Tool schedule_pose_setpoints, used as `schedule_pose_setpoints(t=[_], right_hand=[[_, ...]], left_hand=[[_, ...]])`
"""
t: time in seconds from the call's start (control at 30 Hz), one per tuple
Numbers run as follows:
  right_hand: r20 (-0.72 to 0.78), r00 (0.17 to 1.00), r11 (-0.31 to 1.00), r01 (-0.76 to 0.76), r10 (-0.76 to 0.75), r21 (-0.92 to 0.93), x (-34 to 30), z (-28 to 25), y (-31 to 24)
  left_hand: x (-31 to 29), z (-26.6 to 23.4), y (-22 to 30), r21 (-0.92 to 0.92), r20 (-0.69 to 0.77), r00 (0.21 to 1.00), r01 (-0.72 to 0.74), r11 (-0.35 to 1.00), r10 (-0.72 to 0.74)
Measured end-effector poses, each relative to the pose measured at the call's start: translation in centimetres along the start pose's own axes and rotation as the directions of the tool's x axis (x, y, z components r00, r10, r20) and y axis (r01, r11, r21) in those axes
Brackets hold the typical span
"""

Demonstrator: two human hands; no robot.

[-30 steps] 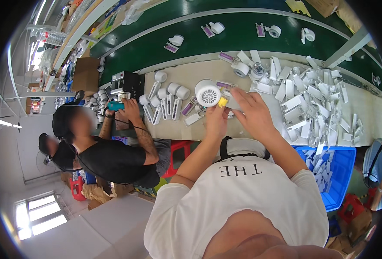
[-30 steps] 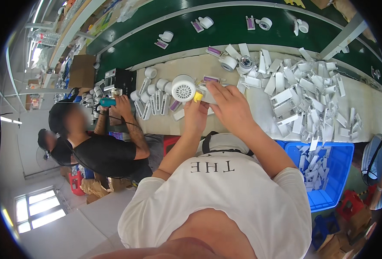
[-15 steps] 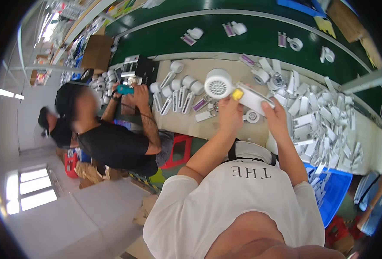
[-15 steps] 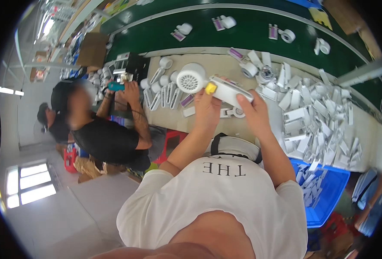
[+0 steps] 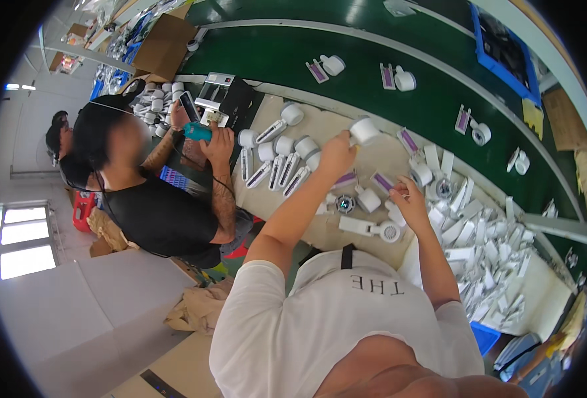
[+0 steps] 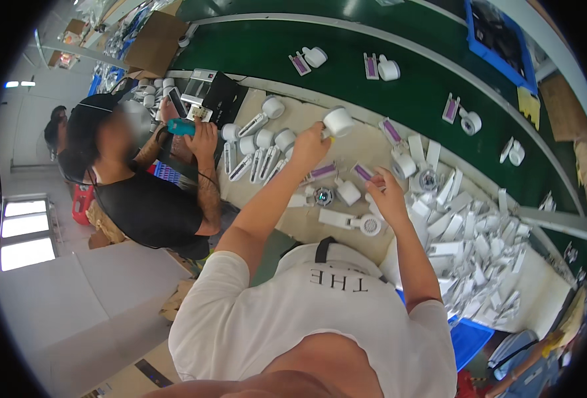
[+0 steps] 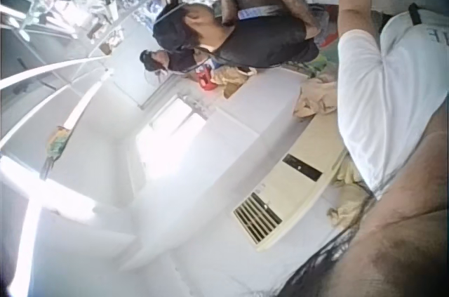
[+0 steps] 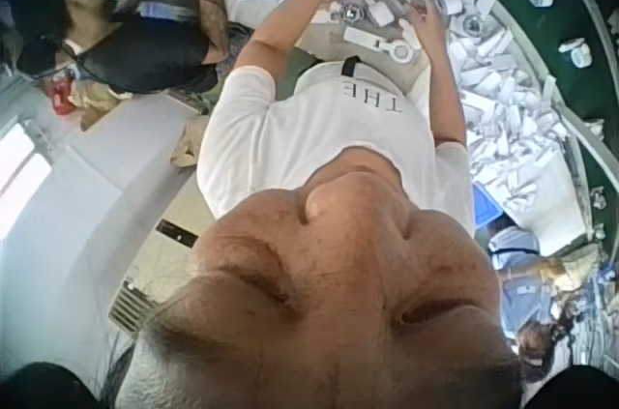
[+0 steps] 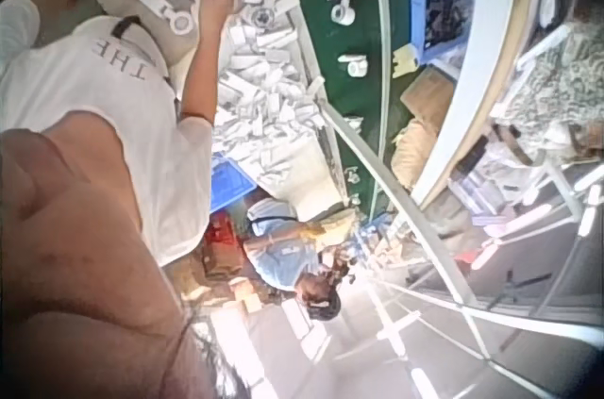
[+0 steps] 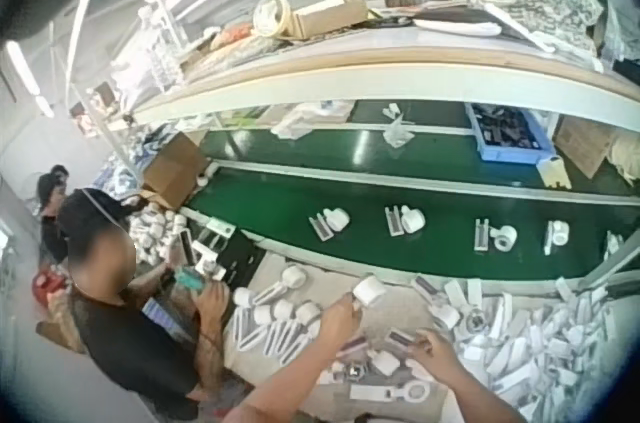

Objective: Assembling small handheld fans by joining plastic housing components and internal parts manually at a factory assembly line workstation.

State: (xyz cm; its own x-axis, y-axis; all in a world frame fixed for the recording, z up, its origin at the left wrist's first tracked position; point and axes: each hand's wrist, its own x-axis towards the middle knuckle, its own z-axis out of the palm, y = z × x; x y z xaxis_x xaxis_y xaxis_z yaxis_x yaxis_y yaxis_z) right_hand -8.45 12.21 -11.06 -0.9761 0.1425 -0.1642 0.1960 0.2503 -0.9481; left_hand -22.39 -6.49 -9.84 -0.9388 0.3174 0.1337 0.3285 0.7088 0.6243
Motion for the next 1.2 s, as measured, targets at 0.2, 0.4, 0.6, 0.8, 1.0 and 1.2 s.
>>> schedule_pose_setpoints(t=[0.2, 0.4, 0.6, 0.8, 1.0, 1.2], right_hand=[[0.071, 0.969, 0.937, 0.245, -0.235, -0.248, 13.5, 1.2, -1.5], [0.052, 0.857, 0.646, 0.425, -0.513, -0.634, 33.1, 10.2, -4.3], [0.093, 0.977, 0.800, 0.209, -0.189, -0.562, 38.8, 13.5, -5.6], [0.432, 0.718, 0.628, 0.692, -0.547, -0.356, 25.3, 4.3, -10.5], [0.543, 0.490, 0.461, 0.864, -0.682, -0.201, 11.2, -2.7, -16.6], [0.543, 0.445, 0.329, 0.895, -0.712, -0.301, 1.6, -7.3, -17.1]], left_hand=[[4.1, 4.1, -8.1, 0.113, 0.018, 0.968, 0.247, 0.963, -0.250], [3.3, 4.2, -6.2, 0.149, 0.050, 0.983, 0.167, 0.975, -0.176], [-0.2, -0.2, -4.8, -0.251, -0.125, 0.988, 0.057, 0.966, -0.091], [-1.4, -1.7, -7.2, -0.784, -0.038, 0.859, 0.292, 0.548, -0.511], [-0.9, 0.3, -4.6, -0.919, 0.382, 0.904, 0.393, 0.021, -0.190], [-5.9, 0.9, 6.4, -0.276, 0.404, 0.379, 0.918, -0.284, 0.832]])
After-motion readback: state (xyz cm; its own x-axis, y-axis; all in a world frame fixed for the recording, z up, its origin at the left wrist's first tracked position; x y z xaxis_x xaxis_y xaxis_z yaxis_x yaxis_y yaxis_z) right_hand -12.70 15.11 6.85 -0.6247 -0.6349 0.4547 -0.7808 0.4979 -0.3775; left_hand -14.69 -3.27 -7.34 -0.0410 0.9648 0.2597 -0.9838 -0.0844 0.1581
